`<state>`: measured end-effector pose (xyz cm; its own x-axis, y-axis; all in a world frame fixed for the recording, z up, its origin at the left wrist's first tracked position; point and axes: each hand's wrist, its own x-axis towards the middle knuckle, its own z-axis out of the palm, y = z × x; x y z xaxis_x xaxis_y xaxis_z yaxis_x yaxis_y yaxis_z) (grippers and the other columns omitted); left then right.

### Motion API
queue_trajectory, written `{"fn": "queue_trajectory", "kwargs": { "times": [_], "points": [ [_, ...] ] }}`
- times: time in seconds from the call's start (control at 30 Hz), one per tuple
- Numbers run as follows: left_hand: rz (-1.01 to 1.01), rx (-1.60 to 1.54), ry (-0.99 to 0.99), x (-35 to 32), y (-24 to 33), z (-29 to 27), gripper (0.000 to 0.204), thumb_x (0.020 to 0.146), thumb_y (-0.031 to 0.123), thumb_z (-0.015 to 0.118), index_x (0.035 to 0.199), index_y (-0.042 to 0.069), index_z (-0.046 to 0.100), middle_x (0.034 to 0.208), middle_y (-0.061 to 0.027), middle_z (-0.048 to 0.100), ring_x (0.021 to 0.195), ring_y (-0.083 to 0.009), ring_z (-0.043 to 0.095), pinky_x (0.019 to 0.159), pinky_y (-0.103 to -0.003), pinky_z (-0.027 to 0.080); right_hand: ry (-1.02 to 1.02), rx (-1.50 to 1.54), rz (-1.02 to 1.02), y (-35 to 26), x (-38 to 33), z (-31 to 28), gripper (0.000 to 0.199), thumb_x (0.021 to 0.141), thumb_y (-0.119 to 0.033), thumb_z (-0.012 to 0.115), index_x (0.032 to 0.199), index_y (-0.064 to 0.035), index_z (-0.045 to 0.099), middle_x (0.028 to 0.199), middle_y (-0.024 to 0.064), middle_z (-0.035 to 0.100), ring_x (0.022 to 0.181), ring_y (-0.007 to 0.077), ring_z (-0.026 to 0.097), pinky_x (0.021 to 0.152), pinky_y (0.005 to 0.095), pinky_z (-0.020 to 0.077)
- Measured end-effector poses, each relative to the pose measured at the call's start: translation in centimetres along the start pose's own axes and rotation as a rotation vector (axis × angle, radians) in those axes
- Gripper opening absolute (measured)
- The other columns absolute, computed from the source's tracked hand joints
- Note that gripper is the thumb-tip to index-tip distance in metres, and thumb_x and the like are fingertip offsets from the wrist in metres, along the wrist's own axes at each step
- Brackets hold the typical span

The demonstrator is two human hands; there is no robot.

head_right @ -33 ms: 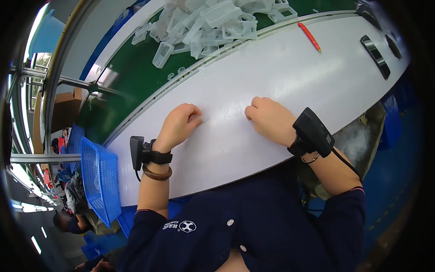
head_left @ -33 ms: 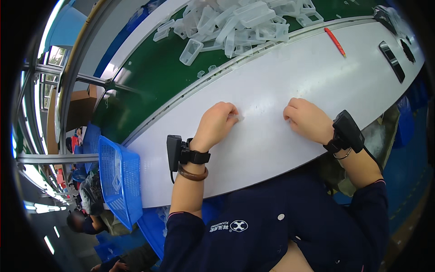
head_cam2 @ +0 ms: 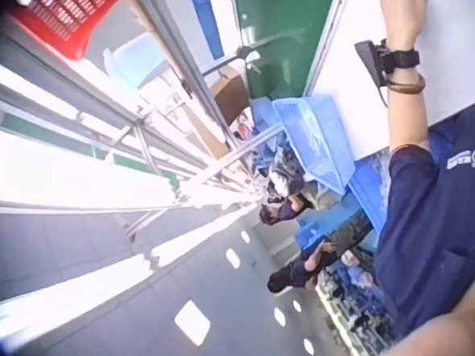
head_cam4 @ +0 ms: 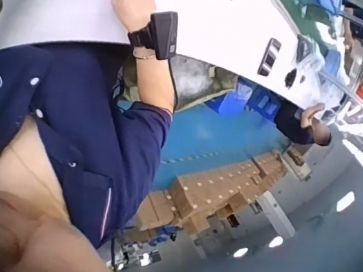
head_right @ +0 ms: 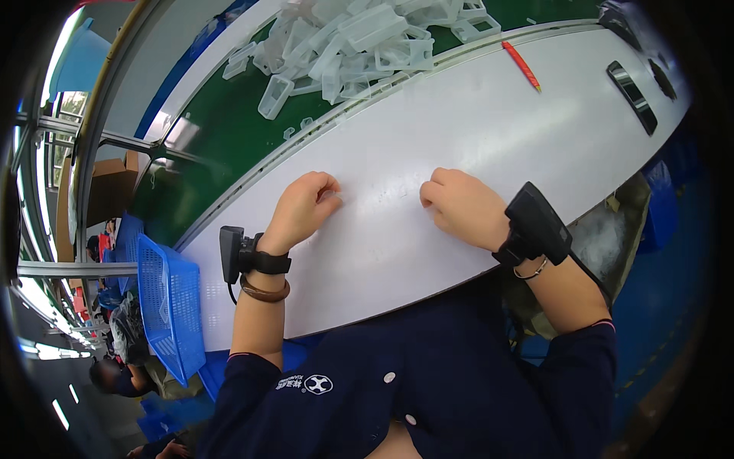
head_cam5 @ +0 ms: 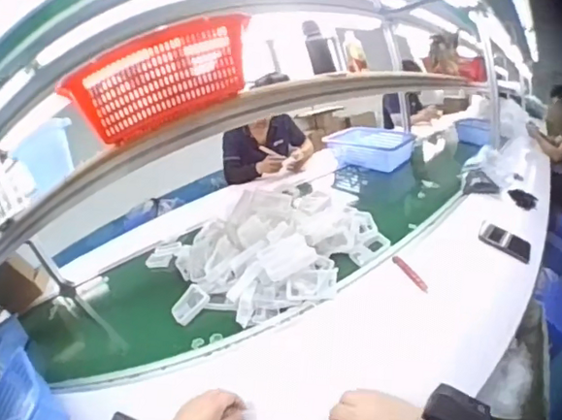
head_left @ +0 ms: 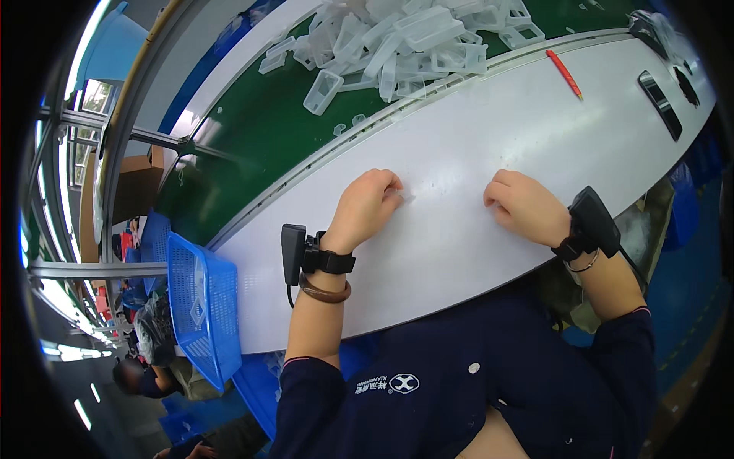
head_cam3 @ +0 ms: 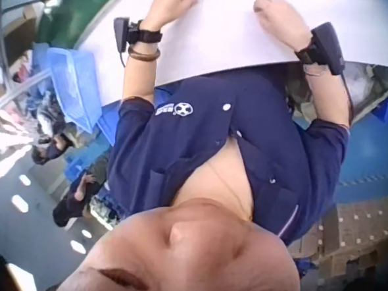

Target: Marking or trimming small plastic parts using a red tool at a manufacturing workbench.

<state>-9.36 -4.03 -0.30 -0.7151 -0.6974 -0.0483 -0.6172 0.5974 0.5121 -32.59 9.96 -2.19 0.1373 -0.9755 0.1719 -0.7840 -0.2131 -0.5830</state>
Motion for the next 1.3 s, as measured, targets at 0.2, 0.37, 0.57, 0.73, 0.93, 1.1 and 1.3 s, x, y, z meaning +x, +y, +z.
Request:
{"fn": "queue_trajectory", "kwargs": {
  "times": [0.2, 0.37, 0.57, 0.73, 0.93, 1.1, 1.3],
  "points": [
    [0.007, -0.074, 0.103, 7.5, -1.1, -0.1, 0.033, 0.075, 0.013, 0.063, 0.104, 0.001, 0.052, 0.083, -0.0130, 0.059, 0.078, -0.0280, 0.058, 0.068, -0.036, 0.045, 0.065, 0.180, 0.243, 0.9, -5.5, -6.4, 0.017, 0.069, 0.002, 0.052, 0.084, -0.0039, 0.055, 0.082, 0.0112, 0.050, 0.074, 0.0263, 0.052, 0.068, 0.0317, 0.0448],
    [-0.145, 0.115, -0.132, 10.6, -1.2, -0.8, 0.037, 0.071, 0.020, 0.068, 0.100, 0.000, 0.056, 0.084, -0.0126, 0.061, 0.077, -0.0278, 0.060, 0.069, -0.035, 0.047, 0.004, 0.036, 0.464, 1.8, -8.3, -5.6, 0.013, 0.070, 0.001, 0.054, 0.082, -0.0035, 0.055, 0.085, 0.0121, 0.049, 0.074, 0.0283, 0.053, 0.068, 0.0335, 0.0453],
    [0.034, 0.184, 0.063, 9.7, -1.9, -0.1, 0.029, 0.073, 0.018, 0.064, 0.095, 0.001, 0.057, 0.083, -0.0136, 0.058, 0.077, -0.0308, 0.057, 0.072, -0.035, 0.046, 0.023, -0.156, 0.185, 2.3, -6.8, -4.9, 0.010, 0.070, 0.001, 0.055, 0.080, -0.0013, 0.053, 0.084, 0.0128, 0.049, 0.072, 0.0282, 0.052, 0.065, 0.0338, 0.0452],
    [0.011, 0.188, 0.046, 9.4, -1.7, 0.7, 0.020, 0.074, 0.014, 0.061, 0.090, 0.001, 0.057, 0.093, -0.0162, 0.054, 0.083, -0.0330, 0.055, 0.074, -0.037, 0.046, 0.258, 0.183, 0.120, 3.7, 1.6, -5.1, 0.010, 0.071, 0.001, 0.055, 0.080, -0.0016, 0.052, 0.080, 0.0120, 0.050, 0.071, 0.0272, 0.052, 0.064, 0.0329, 0.0441],
    [0.254, 0.061, 0.280, 11.0, -1.1, 1.5, 0.015, 0.075, 0.006, 0.059, 0.087, 0.001, 0.051, 0.102, -0.0177, 0.052, 0.088, -0.0351, 0.054, 0.075, -0.040, 0.046, 0.419, -0.091, 0.227, 8.2, 11.4, 0.7, 0.013, 0.073, 0.001, 0.055, 0.085, -0.0035, 0.055, 0.083, 0.0126, 0.053, 0.078, 0.0297, 0.055, 0.068, 0.0363, 0.0466],
    [0.218, 0.203, 0.409, 15.2, -1.5, 3.5, 0.014, 0.075, 0.008, 0.060, 0.085, 0.002, 0.052, 0.095, -0.0173, 0.055, 0.084, -0.0359, 0.055, 0.073, -0.042, 0.045, 0.459, -0.212, 0.137, 8.3, 11.3, 1.8, 0.013, 0.071, -0.001, 0.057, 0.083, -0.0051, 0.056, 0.088, 0.0134, 0.057, 0.082, 0.0316, 0.056, 0.070, 0.0359, 0.0466],
    [0.113, 0.276, 0.425, 14.2, -1.8, 3.0, 0.011, 0.076, 0.008, 0.058, 0.086, 0.002, 0.054, 0.080, -0.0154, 0.059, 0.080, -0.0352, 0.056, 0.071, -0.042, 0.045, 0.468, 1.230, 0.478, 5.2, 9.7, -0.4, 0.023, 0.082, -0.005, 0.052, 0.104, -0.0027, 0.048, 0.078, 0.0013, 0.052, 0.067, 0.0092, 0.051, 0.062, 0.0240, 0.0422]
  ]
}}
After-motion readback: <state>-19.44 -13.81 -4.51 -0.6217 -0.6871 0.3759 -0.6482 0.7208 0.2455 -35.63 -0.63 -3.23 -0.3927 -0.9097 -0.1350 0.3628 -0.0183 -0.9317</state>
